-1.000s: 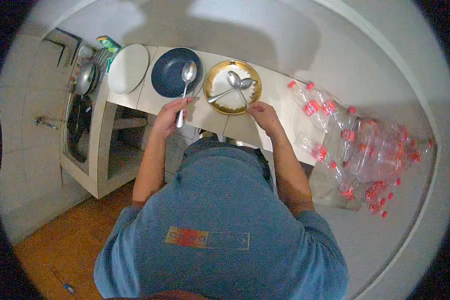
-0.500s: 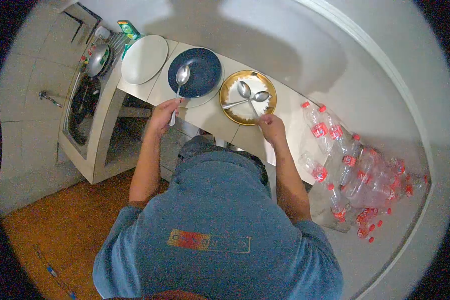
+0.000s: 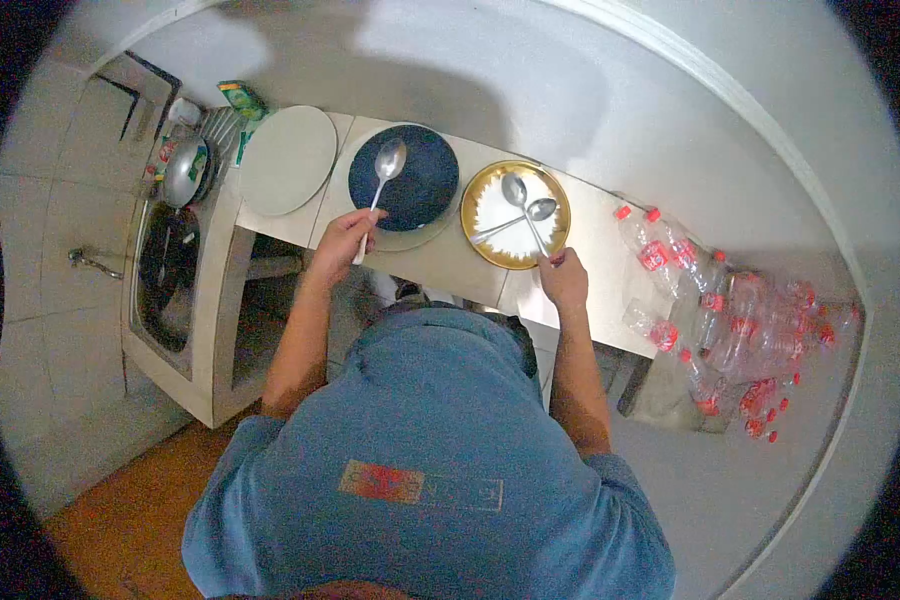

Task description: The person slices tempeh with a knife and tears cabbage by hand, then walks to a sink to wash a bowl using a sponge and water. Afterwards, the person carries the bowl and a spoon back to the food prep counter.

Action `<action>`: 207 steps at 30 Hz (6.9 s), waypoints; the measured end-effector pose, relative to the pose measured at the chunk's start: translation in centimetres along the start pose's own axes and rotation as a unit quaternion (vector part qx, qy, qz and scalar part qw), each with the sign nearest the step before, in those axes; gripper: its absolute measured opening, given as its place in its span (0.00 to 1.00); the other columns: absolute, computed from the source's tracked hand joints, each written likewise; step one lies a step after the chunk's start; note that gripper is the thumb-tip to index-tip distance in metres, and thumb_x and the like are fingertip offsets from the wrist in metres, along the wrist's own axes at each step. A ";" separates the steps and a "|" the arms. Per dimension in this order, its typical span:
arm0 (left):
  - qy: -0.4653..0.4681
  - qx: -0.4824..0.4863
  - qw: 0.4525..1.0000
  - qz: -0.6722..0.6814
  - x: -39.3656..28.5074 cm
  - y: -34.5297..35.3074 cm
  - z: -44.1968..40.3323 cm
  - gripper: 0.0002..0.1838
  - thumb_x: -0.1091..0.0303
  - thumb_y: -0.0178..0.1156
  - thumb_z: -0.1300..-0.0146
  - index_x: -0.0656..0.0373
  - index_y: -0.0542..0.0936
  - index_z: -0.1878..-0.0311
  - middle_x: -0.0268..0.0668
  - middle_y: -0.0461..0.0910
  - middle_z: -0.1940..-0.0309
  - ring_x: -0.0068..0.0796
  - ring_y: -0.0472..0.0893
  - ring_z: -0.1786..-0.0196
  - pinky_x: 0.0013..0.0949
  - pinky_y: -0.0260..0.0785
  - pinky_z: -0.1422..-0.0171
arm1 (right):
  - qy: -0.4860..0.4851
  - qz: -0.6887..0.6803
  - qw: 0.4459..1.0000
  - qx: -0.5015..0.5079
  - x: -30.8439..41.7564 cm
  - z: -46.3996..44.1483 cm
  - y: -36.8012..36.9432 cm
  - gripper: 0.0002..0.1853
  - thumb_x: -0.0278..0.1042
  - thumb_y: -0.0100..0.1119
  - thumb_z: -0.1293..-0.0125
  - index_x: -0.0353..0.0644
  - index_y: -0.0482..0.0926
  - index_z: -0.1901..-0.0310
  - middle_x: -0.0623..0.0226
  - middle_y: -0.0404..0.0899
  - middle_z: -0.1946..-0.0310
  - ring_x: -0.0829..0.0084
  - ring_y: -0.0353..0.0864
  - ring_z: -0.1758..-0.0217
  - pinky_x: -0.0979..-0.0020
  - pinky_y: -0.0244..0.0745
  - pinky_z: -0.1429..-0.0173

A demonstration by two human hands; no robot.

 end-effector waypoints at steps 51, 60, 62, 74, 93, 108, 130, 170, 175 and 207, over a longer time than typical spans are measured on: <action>0.191 -0.261 0.900 -0.293 5.3 12.3 1.3 0.17 0.59 0.59 0.33 0.63 0.68 0.56 0.46 0.78 0.68 0.45 0.79 0.65 0.43 0.70 0.57 | 0.007 -0.108 0.990 0.092 -9.4 5.5 -9.5 0.20 0.45 0.62 0.34 0.35 0.77 0.53 0.55 0.83 0.58 0.64 0.83 0.60 0.65 0.77 0.52; -0.013 -0.286 0.957 0.042 6.5 1.8 -3.7 0.19 0.62 0.52 0.27 0.73 0.67 0.48 0.50 0.80 0.70 0.34 0.80 0.81 0.34 0.72 0.78 | -0.099 -0.108 0.984 0.100 -6.8 2.6 -8.3 0.18 0.43 0.63 0.34 0.35 0.78 0.53 0.56 0.83 0.60 0.66 0.82 0.59 0.67 0.77 0.53; -0.006 -0.257 0.963 0.075 7.2 1.3 -4.7 0.18 0.64 0.51 0.27 0.74 0.68 0.48 0.50 0.81 0.70 0.34 0.81 0.80 0.33 0.73 0.79 | -0.098 -0.111 0.983 0.104 -6.2 2.6 -8.4 0.18 0.43 0.63 0.34 0.35 0.78 0.53 0.56 0.83 0.61 0.67 0.82 0.60 0.67 0.77 0.53; 0.066 -0.303 0.950 0.043 5.3 0.3 -2.4 0.14 0.66 0.52 0.27 0.70 0.75 0.51 0.44 0.83 0.65 0.31 0.83 0.73 0.31 0.76 0.71 | -0.106 -0.136 0.975 0.139 -3.2 2.6 -8.0 0.16 0.41 0.63 0.34 0.36 0.78 0.54 0.61 0.83 0.62 0.71 0.79 0.63 0.69 0.76 0.54; 0.182 -0.392 0.897 0.097 0.9 -17.1 25.3 0.12 0.65 0.54 0.27 0.64 0.79 0.54 0.30 0.79 0.69 0.17 0.75 0.66 0.25 0.69 0.60 | -0.297 -0.208 0.792 0.491 34.0 17.8 11.5 0.26 0.43 0.51 0.25 0.39 0.64 0.32 0.63 0.81 0.57 0.77 0.78 0.64 0.73 0.72 0.57; 0.071 -0.467 0.830 0.297 10.8 -41.4 36.1 0.31 0.54 0.54 0.28 0.67 0.66 0.31 0.47 0.73 0.37 0.39 0.73 0.37 0.37 0.62 0.30 | -0.339 -0.068 0.724 0.597 51.6 34.9 35.2 0.18 0.45 0.52 0.26 0.37 0.76 0.47 0.69 0.81 0.65 0.79 0.79 0.68 0.74 0.74 0.66; 0.027 -0.684 0.622 0.382 15.4 -53.6 37.6 0.28 0.58 0.55 0.29 0.71 0.69 0.35 0.47 0.75 0.40 0.38 0.75 0.39 0.35 0.63 0.32 | -0.775 -0.119 0.571 0.244 97.9 44.7 63.9 0.18 0.46 0.60 0.38 0.41 0.81 0.54 0.57 0.85 0.67 0.52 0.85 0.64 0.59 0.79 0.56; -0.035 -0.623 0.685 0.376 19.3 -60.3 34.8 0.26 0.60 0.53 0.28 0.69 0.68 0.34 0.46 0.74 0.39 0.38 0.74 0.37 0.37 0.60 0.30 | -0.446 0.065 0.694 0.561 80.0 33.8 69.9 0.17 0.38 0.40 0.23 0.37 0.78 0.56 0.59 0.82 0.70 0.69 0.83 0.67 0.66 0.79 0.61; -0.029 -0.636 0.712 0.295 18.5 -63.5 33.2 0.25 0.56 0.55 0.31 0.68 0.75 0.41 0.42 0.81 0.48 0.35 0.79 0.47 0.36 0.66 0.37 | -0.300 0.073 0.734 0.605 74.4 35.3 73.5 0.13 0.36 0.46 0.25 0.37 0.78 0.56 0.65 0.81 0.72 0.74 0.79 0.73 0.71 0.73 0.70; 0.025 -0.470 0.788 0.397 15.0 -70.1 10.8 0.26 0.58 0.55 0.28 0.67 0.69 0.35 0.47 0.76 0.40 0.42 0.78 0.42 0.41 0.68 0.37 | -0.517 0.363 0.772 0.078 68.6 5.0 58.8 0.22 0.41 0.58 0.35 0.34 0.65 0.49 0.45 0.80 0.63 0.45 0.84 0.61 0.49 0.81 0.58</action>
Point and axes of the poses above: each hand's wrist, its own z-axis away from the middle knuckle, its own y-axis out of the palm, x = y × z, the point moved 6 cm from there along -z, towards the middle knuckle
